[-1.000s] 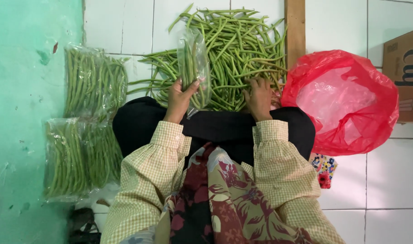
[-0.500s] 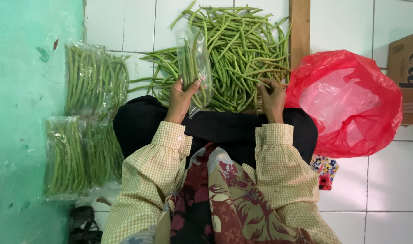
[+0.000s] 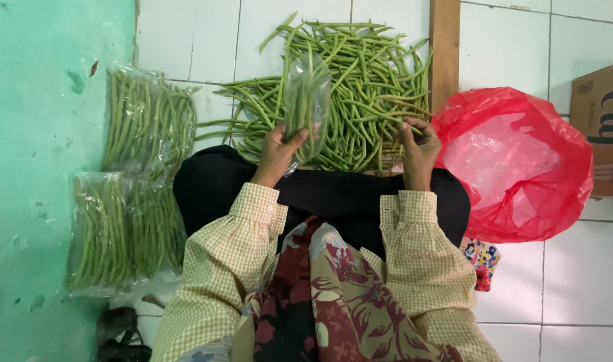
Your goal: Packing long green beans into clear plastic bags while sitting on the floor
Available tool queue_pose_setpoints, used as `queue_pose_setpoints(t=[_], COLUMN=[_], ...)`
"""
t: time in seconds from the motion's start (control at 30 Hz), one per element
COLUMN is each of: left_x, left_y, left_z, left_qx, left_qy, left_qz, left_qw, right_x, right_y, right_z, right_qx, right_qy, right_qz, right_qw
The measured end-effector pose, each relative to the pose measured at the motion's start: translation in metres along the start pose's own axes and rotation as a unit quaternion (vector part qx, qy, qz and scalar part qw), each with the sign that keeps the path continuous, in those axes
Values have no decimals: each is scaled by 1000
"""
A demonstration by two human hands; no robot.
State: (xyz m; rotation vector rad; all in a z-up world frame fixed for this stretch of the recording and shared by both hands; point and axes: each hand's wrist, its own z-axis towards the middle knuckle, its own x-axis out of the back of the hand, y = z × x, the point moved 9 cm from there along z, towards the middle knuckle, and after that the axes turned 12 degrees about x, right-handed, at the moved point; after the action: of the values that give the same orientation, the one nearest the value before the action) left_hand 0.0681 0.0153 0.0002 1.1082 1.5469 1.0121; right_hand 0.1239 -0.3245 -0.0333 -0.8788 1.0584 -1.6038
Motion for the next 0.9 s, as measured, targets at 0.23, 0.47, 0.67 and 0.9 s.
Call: queue_pose_setpoints(t=[0.23,0.47,0.67,0.9], left_x=[1,-5,-7,-14], left_y=[-1,-9,-10,3], left_z=[3,1,0,-6], left_qx=[-47,-89,-121,-154], left_qy=[-32,-50,-56,-26], left_qz=[59,111,153,169], left_qw=[997,989,979,973], right_x=[14,0,-37,-70], right_y=[-93,-213,-283,-266], right_z=[32,43,37,38], right_qx=[54,186,233,185], right_qy=[61,-60,-233,-302], right_qz=[101,-14,-207,-153], right_qw=[992,981,921,923])
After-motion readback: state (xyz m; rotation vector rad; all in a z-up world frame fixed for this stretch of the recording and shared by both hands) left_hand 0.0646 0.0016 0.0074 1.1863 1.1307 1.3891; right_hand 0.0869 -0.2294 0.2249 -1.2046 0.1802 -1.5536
